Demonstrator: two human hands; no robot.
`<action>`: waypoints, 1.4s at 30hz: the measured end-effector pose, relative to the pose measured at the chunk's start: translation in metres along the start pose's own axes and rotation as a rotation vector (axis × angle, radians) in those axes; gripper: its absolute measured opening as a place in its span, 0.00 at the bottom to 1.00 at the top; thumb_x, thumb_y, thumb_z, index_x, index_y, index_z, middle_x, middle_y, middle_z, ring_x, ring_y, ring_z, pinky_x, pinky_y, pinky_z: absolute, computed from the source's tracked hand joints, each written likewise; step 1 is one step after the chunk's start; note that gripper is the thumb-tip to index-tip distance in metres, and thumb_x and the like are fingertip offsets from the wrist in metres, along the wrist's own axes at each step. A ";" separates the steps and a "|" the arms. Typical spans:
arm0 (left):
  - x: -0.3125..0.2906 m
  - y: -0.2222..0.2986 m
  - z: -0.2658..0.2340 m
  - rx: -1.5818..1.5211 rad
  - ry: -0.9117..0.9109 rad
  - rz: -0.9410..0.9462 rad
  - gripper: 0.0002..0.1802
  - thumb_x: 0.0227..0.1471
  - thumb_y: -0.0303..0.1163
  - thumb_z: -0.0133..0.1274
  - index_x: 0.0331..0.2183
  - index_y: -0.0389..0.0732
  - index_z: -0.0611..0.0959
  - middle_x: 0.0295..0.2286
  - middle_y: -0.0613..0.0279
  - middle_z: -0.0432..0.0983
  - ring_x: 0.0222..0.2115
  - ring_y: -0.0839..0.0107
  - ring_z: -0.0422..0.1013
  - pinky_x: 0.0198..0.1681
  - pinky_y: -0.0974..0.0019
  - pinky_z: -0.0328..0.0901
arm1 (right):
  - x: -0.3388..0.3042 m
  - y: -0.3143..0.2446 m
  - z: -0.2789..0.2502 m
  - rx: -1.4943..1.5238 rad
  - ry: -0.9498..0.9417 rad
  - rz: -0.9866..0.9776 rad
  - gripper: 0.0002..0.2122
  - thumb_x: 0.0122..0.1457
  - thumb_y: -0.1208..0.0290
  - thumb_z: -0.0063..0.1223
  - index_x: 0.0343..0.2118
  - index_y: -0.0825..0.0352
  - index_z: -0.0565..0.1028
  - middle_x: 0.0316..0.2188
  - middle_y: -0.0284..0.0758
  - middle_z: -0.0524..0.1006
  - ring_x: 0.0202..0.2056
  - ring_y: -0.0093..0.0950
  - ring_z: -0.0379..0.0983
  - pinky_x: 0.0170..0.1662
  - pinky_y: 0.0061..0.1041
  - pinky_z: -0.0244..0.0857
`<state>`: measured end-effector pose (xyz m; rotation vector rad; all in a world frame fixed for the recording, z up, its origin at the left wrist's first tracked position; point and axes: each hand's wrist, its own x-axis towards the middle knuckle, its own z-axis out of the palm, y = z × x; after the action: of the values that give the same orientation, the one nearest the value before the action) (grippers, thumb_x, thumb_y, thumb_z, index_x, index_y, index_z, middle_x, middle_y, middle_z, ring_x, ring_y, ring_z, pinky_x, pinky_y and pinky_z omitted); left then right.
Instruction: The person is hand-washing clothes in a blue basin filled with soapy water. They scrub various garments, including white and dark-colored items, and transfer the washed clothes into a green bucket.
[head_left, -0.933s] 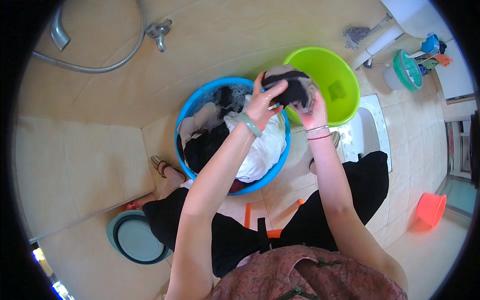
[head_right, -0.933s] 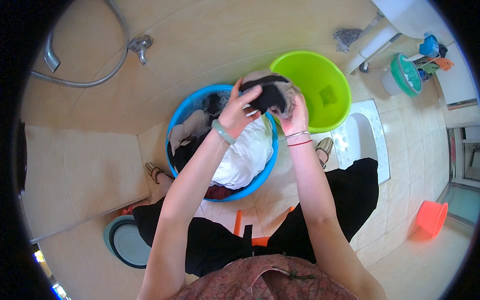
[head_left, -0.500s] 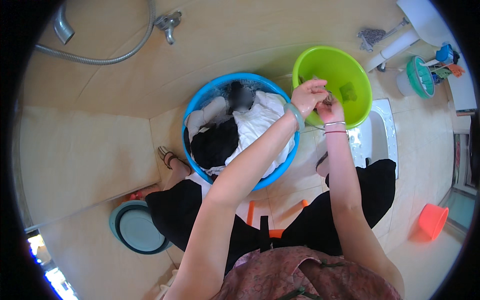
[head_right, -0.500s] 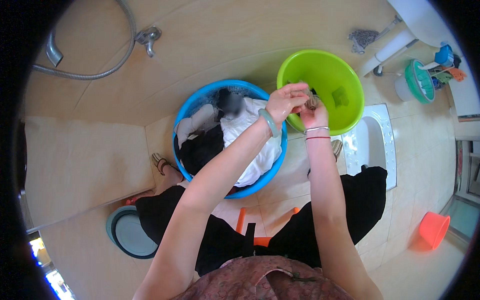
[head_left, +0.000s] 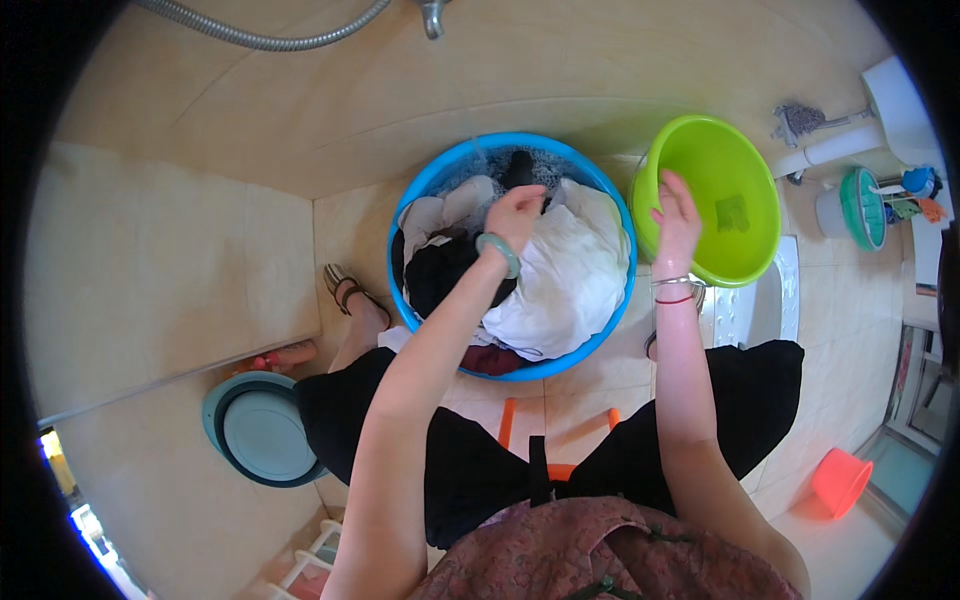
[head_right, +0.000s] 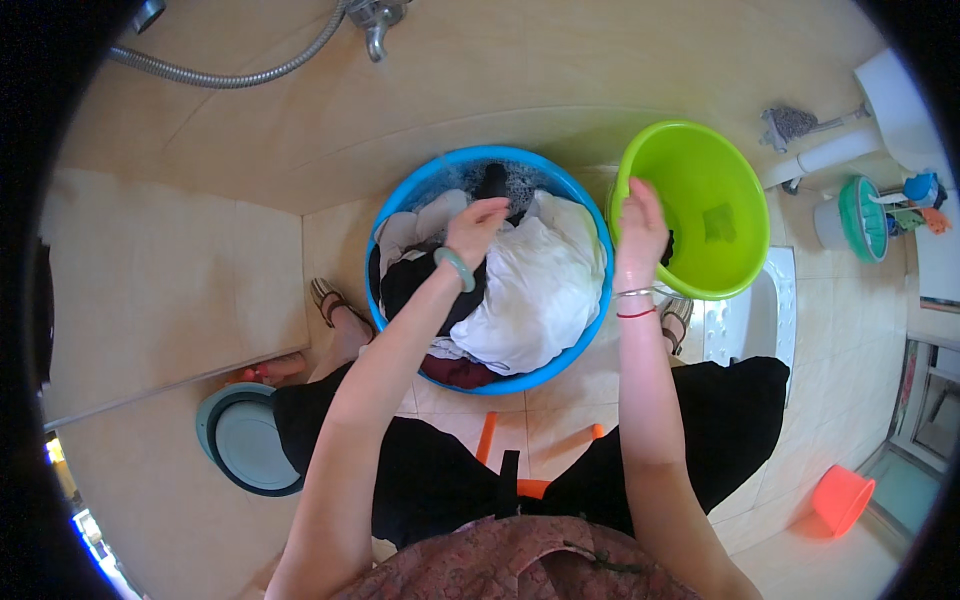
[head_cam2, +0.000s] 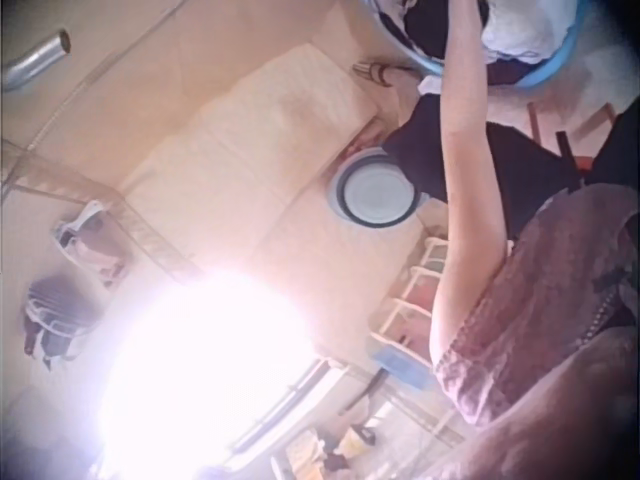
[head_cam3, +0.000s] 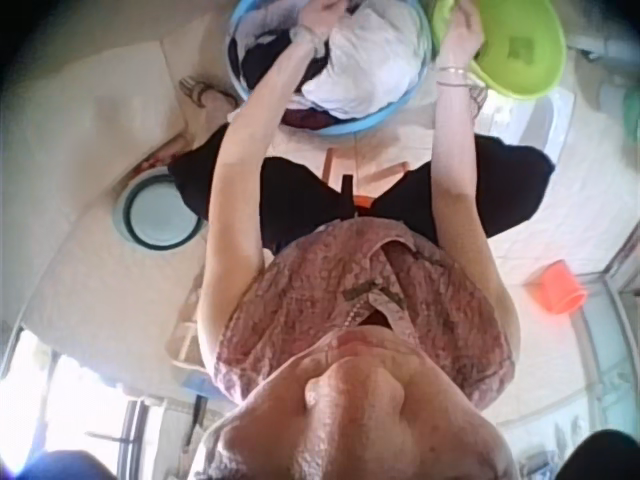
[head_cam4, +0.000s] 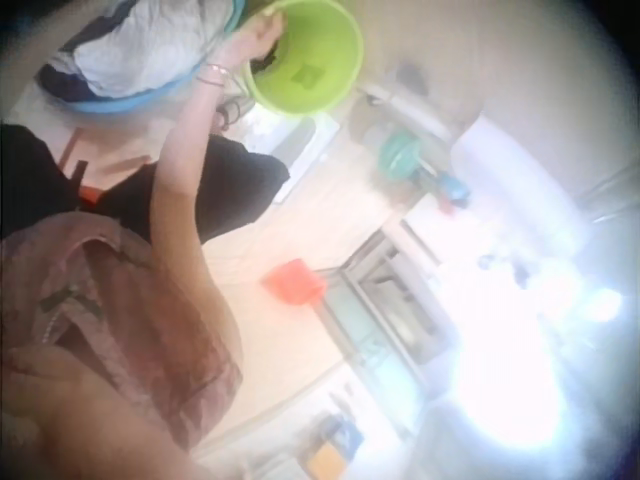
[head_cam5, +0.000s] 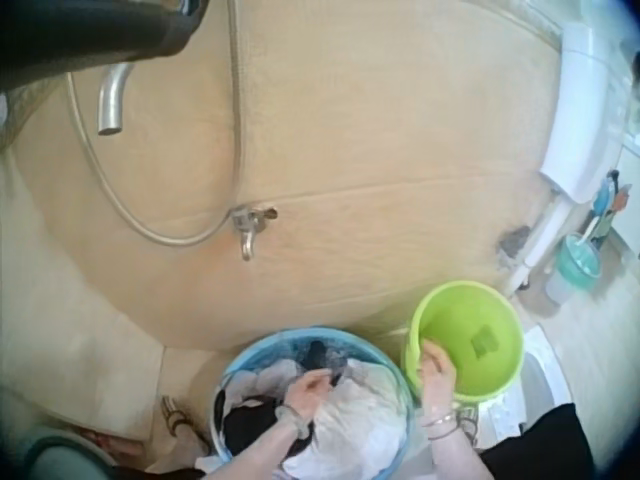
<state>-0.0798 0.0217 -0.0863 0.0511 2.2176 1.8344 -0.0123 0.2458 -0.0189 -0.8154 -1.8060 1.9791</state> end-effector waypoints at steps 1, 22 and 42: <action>0.002 -0.007 -0.015 0.087 0.035 0.014 0.12 0.54 0.26 0.53 0.42 0.38 0.82 0.37 0.62 0.79 0.38 0.76 0.73 0.45 0.73 0.66 | -0.002 0.004 0.013 -0.004 -0.138 -0.009 0.16 0.59 0.67 0.51 0.50 0.63 0.74 0.50 0.30 0.73 0.48 0.22 0.69 0.45 0.21 0.65; 0.000 -0.049 -0.124 1.166 -0.100 -0.059 0.17 0.49 0.44 0.54 0.43 0.52 0.80 0.42 0.58 0.77 0.44 0.58 0.71 0.46 0.52 0.56 | 0.042 0.141 0.151 -1.583 -0.948 -0.329 0.19 0.62 0.54 0.37 0.42 0.60 0.77 0.47 0.36 0.76 0.53 0.34 0.66 0.60 0.49 0.48; 0.019 -0.043 -0.037 0.058 0.087 0.322 0.65 0.27 0.26 0.72 0.63 0.45 0.51 0.54 0.47 0.60 0.57 0.54 0.57 0.60 0.57 0.56 | -0.024 -0.083 0.127 0.548 -0.571 0.072 0.11 0.64 0.63 0.45 0.38 0.65 0.75 0.35 0.31 0.77 0.37 0.24 0.74 0.42 0.27 0.67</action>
<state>-0.1000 -0.0193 -0.1255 0.3666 2.4399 1.9629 -0.0825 0.1428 0.0709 -0.1469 -1.3467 2.7638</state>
